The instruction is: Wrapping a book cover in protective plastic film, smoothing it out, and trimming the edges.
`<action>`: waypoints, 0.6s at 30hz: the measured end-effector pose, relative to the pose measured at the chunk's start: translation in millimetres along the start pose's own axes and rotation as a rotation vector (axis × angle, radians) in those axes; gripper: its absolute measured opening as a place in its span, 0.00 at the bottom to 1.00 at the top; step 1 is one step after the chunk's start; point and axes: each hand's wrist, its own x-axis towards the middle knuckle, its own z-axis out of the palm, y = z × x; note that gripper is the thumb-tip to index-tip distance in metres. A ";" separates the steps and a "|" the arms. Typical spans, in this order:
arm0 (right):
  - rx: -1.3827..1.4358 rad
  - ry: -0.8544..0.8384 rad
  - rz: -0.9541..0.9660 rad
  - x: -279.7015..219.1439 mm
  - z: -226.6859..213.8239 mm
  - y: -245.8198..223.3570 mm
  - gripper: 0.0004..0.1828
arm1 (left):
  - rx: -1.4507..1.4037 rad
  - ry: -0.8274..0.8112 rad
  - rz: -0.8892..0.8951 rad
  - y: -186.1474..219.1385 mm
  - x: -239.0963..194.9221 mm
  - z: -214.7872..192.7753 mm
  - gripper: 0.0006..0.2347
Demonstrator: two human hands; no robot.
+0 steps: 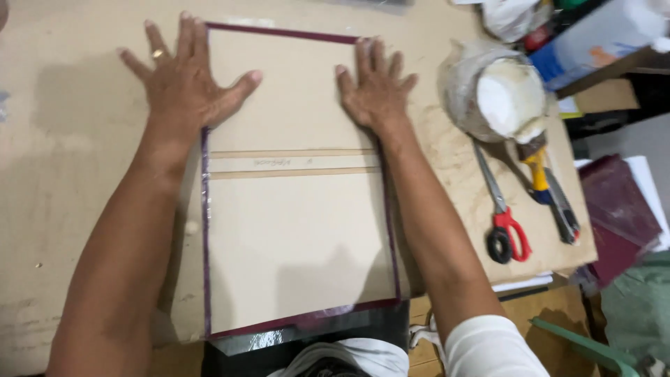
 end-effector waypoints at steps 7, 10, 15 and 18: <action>0.525 -0.091 -0.246 -49.9 6.6 52.8 0.46 | -0.042 -0.045 0.030 6.9 -28.7 9.9 0.46; 1.358 0.066 -0.326 -94.7 6.9 106.1 0.25 | -0.141 0.026 0.160 -2.4 -51.0 13.3 0.44; 2.584 0.141 0.045 -111.8 52.7 282.5 0.05 | -0.220 0.252 0.448 -34.3 -105.7 64.2 0.42; 2.713 0.197 0.495 -116.6 38.5 299.1 0.33 | -0.228 0.338 0.625 -25.9 -159.3 71.0 0.39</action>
